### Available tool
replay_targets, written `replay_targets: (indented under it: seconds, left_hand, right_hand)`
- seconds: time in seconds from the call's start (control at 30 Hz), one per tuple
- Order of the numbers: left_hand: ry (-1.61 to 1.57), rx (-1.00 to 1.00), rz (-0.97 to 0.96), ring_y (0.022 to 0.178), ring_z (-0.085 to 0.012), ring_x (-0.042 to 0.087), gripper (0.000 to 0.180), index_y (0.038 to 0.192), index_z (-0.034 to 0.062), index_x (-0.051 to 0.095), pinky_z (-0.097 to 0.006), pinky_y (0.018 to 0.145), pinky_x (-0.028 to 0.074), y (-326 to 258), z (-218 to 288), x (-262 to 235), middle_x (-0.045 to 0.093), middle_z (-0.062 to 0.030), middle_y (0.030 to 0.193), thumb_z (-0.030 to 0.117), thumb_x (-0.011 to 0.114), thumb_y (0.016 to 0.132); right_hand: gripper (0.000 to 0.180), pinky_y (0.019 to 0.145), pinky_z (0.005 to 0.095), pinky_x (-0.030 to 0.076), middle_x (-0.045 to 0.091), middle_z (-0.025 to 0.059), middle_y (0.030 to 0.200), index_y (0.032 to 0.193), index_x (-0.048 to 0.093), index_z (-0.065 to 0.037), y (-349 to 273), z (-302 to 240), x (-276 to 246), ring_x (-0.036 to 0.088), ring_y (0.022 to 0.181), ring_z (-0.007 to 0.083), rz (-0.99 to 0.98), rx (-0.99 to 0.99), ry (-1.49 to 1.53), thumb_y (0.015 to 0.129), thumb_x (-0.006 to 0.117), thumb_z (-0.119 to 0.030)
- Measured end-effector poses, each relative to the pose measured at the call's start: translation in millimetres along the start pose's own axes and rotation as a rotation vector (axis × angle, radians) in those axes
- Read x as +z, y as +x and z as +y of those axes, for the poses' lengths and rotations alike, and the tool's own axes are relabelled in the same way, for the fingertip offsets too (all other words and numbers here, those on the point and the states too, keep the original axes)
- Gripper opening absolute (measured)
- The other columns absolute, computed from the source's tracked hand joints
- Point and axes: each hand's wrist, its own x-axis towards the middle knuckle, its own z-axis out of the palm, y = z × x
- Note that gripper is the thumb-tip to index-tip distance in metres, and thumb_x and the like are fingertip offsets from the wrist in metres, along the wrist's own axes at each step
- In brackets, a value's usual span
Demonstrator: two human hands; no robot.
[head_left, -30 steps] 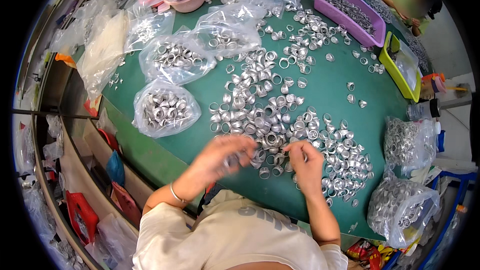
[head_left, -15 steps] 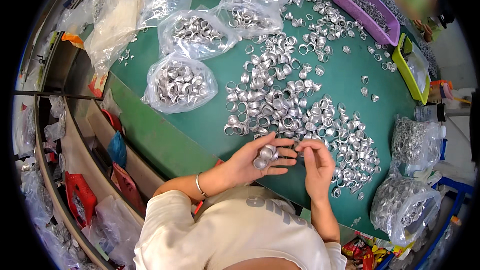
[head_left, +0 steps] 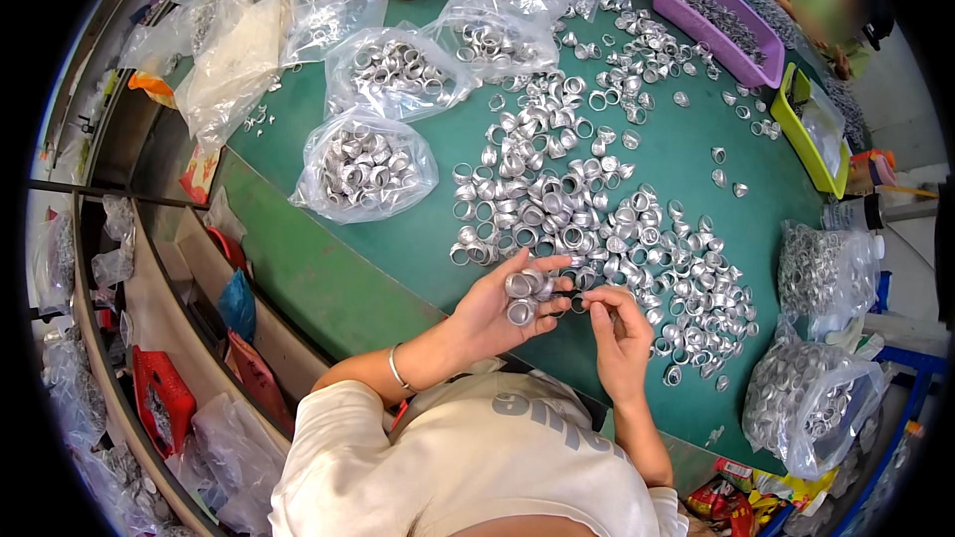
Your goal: The person sorts through a pile of small metal ring-like components on a table, picking them up and grouping them in their hand before placing them into a plastic bag.
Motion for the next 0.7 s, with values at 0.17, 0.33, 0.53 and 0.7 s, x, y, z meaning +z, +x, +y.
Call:
replay_targets:
  seconds: [0.17,0.33,0.53,0.7]
  left_hand:
    - [0.197,0.059,-0.085,0.092,-0.0167,0.055,0.041,0.117,0.0077,0.05,-0.033,0.078,0.046,0.7,-11.0,-14.9,0.057,-0.0036,0.1,0.041,0.035,0.097]
    - [0.361,0.136,-0.09,0.093,-0.0157,0.054,0.037,0.117,0.0082,0.05,-0.034,0.079,0.045,-4.1,-19.7,-10.4,0.055,-0.0041,0.106,0.037,0.035,0.098]
    - [0.346,0.092,-0.167,0.089,-0.017,0.054,0.037,0.12,0.0059,0.048,-0.031,0.07,0.046,-8.9,-16.5,-3.9,0.054,-0.0059,0.103,0.033,0.036,0.098]
    - [0.307,0.035,-0.161,0.082,-0.0162,0.054,0.041,0.118,0.0048,0.048,-0.029,0.064,0.043,-8.0,-15.2,-8.4,0.053,-0.005,0.096,0.038,0.034,0.098]
  right_hand:
    - [0.028,0.078,0.0352,0.038,0.058,0.0074,0.096,0.097,0.063,-0.004,9.8,-28.3,13.6,0.05,0.084,0.0256,-0.121,-0.362,-0.462,0.07,0.069,-0.005]
    - [0.021,0.075,0.0329,0.038,0.059,0.0056,0.087,0.091,0.063,-0.004,8.4,-22.3,21.2,0.051,0.08,0.0205,-0.018,-0.347,-0.579,0.072,0.069,-0.007]
    - [0.011,0.065,0.0257,0.042,0.06,0.0056,0.081,0.092,0.06,0.002,5.6,-5.7,4.0,0.052,0.071,0.0114,0.0,0.343,0.564,0.087,0.054,-0.006]
    - [0.015,0.065,0.0252,0.042,0.06,0.0088,0.081,0.096,0.058,0.002,5.0,-4.5,-3.8,0.053,0.07,0.0137,-0.144,0.51,0.999,0.09,0.052,-0.01]
